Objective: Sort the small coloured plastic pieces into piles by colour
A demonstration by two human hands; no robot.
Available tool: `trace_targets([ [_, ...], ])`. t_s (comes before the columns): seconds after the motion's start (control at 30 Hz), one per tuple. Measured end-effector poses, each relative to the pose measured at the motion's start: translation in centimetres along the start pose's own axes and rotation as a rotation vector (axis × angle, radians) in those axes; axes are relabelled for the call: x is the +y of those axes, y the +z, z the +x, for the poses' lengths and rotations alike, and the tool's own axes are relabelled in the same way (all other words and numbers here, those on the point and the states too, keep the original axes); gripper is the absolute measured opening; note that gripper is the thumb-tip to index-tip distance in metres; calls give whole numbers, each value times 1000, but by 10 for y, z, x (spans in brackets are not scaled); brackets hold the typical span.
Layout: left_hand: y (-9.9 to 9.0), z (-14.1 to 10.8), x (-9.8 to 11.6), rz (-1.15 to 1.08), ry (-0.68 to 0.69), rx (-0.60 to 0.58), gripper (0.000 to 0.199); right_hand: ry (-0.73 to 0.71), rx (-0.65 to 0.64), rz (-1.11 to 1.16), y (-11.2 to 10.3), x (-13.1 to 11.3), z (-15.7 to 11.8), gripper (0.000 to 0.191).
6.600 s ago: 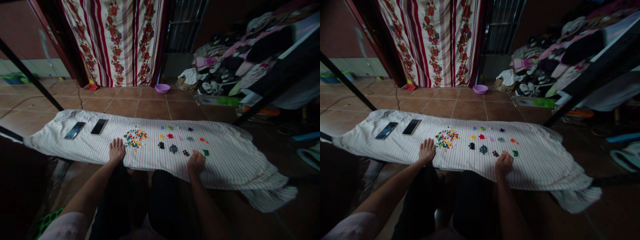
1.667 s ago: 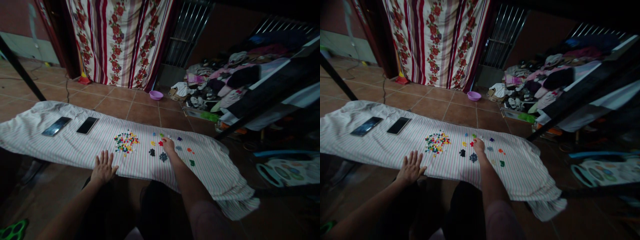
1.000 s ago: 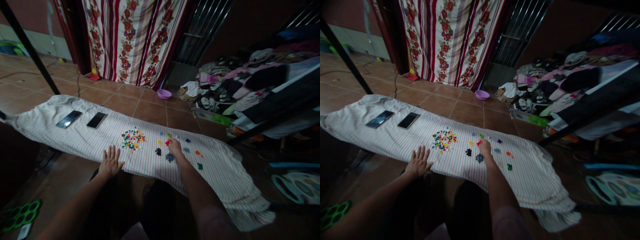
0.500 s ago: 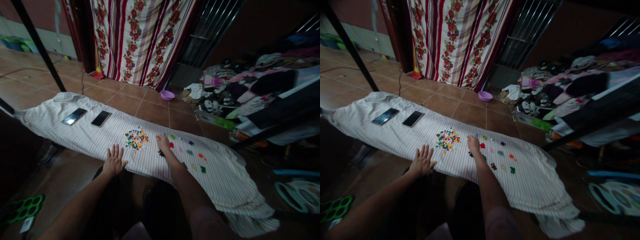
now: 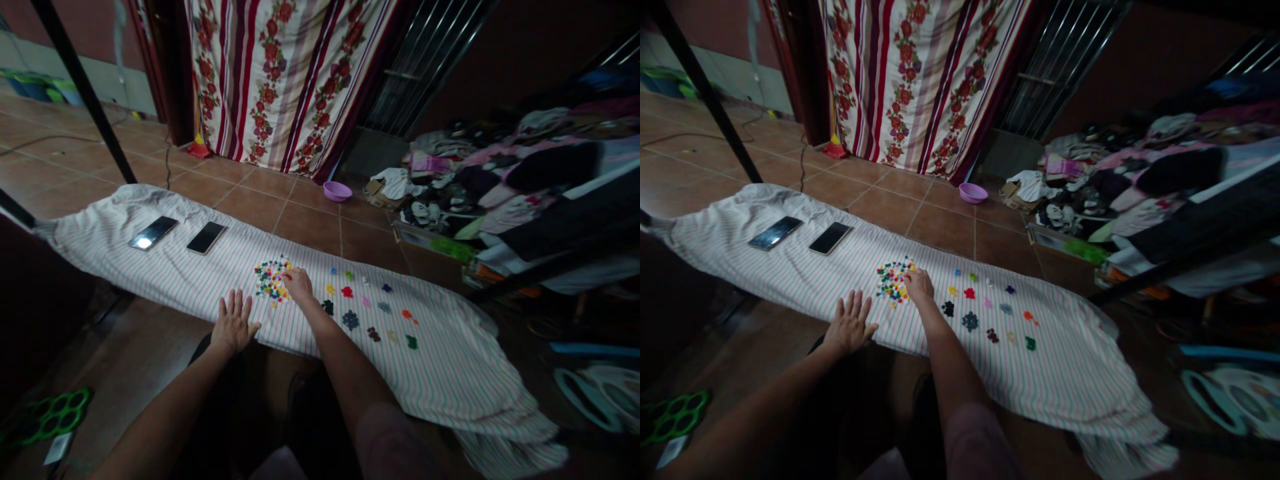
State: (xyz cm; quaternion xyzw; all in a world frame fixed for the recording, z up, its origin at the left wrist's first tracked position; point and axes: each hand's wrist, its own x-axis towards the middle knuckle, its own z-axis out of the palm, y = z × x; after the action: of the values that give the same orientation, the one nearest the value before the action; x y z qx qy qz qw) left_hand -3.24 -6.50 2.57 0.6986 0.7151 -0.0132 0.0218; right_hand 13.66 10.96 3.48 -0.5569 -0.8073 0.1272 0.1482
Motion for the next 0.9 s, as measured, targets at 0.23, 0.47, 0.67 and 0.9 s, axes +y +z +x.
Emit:
trace_targets([
  [0.23, 2, 0, 0, -12, 3, 11, 76, 87, -58, -128, -7, -24, -4, 17],
  [0.47, 1, 0, 0, -4, 2, 12, 75, 107, -48, -125, -7, -28, -5, 15],
  [0.67, -4, -1, 3, 15, 1, -6, 73, 69, 22, -80, -5, -22, -6, 15],
  [0.9, -5, -1, 2, 21, 3, -17, 74, 107, 66, -45, -12, -11, -12, 17],
])
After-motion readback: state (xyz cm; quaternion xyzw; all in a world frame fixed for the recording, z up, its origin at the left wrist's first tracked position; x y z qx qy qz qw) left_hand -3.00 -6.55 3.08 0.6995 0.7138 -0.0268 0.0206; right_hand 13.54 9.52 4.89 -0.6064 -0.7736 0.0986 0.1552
